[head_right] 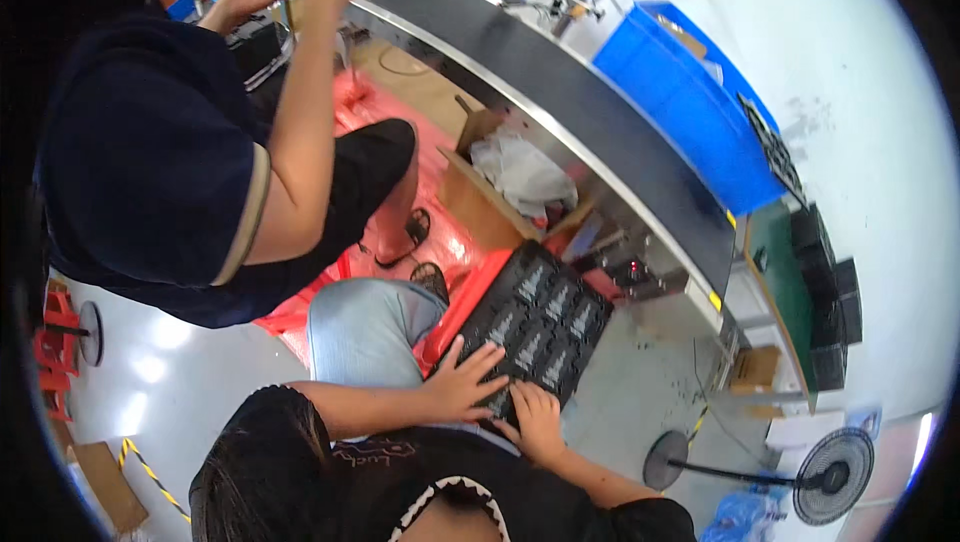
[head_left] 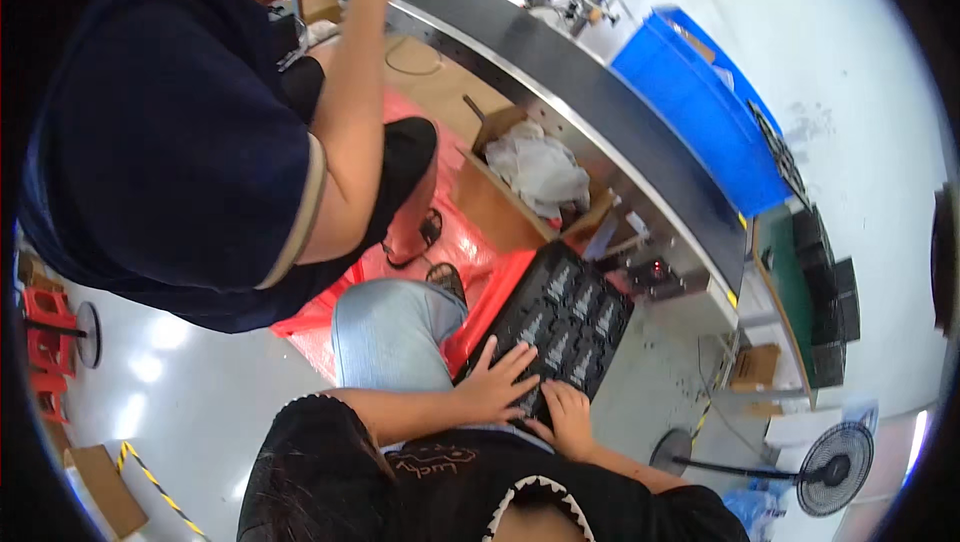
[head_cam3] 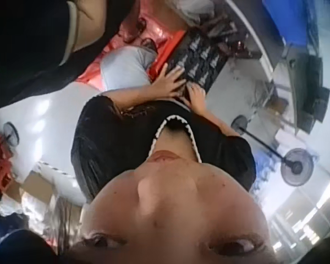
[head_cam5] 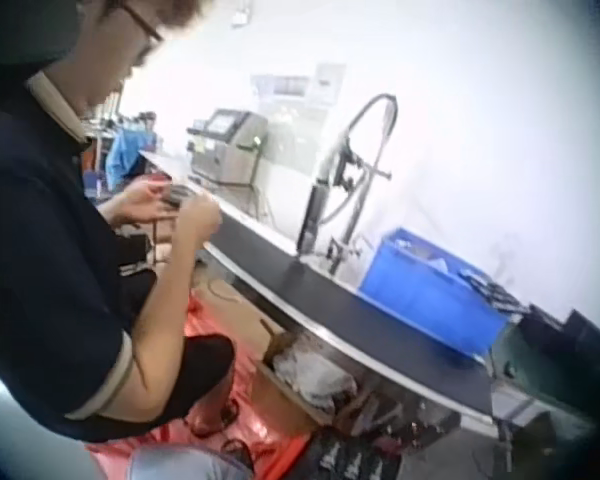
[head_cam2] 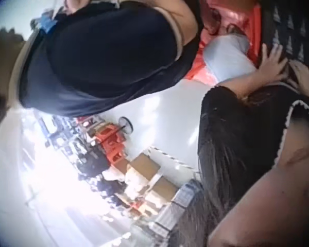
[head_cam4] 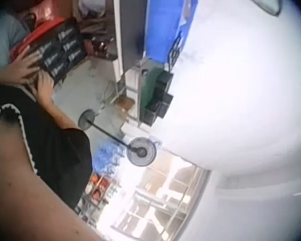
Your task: The person sits on a low stool and repeatedly picks up small black battery packs from a blue bin on a table, placing them into a black plastic tray on their lap. They arrange the batteries into the tray's compartments and occasionally flip the tray to check the contents.
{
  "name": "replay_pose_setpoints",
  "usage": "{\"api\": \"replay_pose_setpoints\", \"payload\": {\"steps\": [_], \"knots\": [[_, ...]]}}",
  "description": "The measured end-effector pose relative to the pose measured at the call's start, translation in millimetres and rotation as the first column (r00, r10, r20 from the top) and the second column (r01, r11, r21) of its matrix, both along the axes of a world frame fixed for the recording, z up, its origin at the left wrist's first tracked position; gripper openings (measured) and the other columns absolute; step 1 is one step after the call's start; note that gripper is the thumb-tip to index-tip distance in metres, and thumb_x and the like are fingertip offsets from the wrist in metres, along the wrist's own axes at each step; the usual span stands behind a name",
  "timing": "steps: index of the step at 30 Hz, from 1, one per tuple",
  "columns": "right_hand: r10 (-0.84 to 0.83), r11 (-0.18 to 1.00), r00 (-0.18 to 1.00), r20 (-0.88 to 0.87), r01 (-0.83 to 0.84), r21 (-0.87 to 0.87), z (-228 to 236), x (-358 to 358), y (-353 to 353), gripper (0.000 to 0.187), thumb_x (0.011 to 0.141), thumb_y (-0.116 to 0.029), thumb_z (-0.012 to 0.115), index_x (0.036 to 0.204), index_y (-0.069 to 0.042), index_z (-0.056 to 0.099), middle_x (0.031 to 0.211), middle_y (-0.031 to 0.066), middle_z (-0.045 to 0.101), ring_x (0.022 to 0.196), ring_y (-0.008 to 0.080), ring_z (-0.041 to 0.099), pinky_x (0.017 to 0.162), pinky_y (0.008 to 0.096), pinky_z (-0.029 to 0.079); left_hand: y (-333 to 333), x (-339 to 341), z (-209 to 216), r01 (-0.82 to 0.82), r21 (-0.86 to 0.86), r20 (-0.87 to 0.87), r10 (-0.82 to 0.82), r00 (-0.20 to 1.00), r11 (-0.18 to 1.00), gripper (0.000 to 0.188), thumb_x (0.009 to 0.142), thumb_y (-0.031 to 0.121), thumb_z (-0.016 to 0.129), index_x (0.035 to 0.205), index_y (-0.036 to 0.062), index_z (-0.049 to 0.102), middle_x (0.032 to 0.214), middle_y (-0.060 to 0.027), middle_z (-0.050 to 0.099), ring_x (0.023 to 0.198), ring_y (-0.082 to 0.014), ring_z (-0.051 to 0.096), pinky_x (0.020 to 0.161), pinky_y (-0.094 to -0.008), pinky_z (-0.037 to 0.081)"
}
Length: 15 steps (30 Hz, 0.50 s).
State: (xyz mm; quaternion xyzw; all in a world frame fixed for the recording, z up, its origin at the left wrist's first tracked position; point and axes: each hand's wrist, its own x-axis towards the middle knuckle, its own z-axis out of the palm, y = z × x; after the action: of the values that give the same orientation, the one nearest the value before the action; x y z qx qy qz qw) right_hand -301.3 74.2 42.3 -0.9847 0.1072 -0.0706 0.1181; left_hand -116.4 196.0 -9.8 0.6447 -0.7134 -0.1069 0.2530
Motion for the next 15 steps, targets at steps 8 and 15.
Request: {"api": "replay_pose_setpoints", "payload": {"steps": [8,15], "knots": [[0.138,0.973,0.986,0.090,-0.152,0.174,90.2,118.1,-56.4,0.026,0.078,-0.016,0.075,0.098,-0.001,0.065,0.098,0.0151,0.065,0.090,0.0348,0.064,0.081,0.0415,0.052,3.7,-0.9,-7.5,-0.047,-0.058,0.028,0.048,0.998,0.997,0.065,0.083,0.052,0.063,0.136,0.0165,0.053,0.153,-0.0249,0.026,0.145,-0.0398,0.018,0.109,-0.0699,0.011],[0.108,0.967,0.832,0.545,-0.215,0.138,256.7,328.4,-77.6,0.025,0.088,-0.014,0.065,0.109,-0.001,0.066,0.093,0.0121,0.065,0.087,0.0212,0.063,0.079,0.0316,0.050,2.1,7.6,-4.2,-0.126,-0.140,-0.208,0.096,0.974,0.982,0.062,0.087,0.051,0.060,0.136,0.0140,0.053,0.152,-0.0239,0.026,0.145,-0.0398,0.017,0.109,-0.0691,0.012]]}}
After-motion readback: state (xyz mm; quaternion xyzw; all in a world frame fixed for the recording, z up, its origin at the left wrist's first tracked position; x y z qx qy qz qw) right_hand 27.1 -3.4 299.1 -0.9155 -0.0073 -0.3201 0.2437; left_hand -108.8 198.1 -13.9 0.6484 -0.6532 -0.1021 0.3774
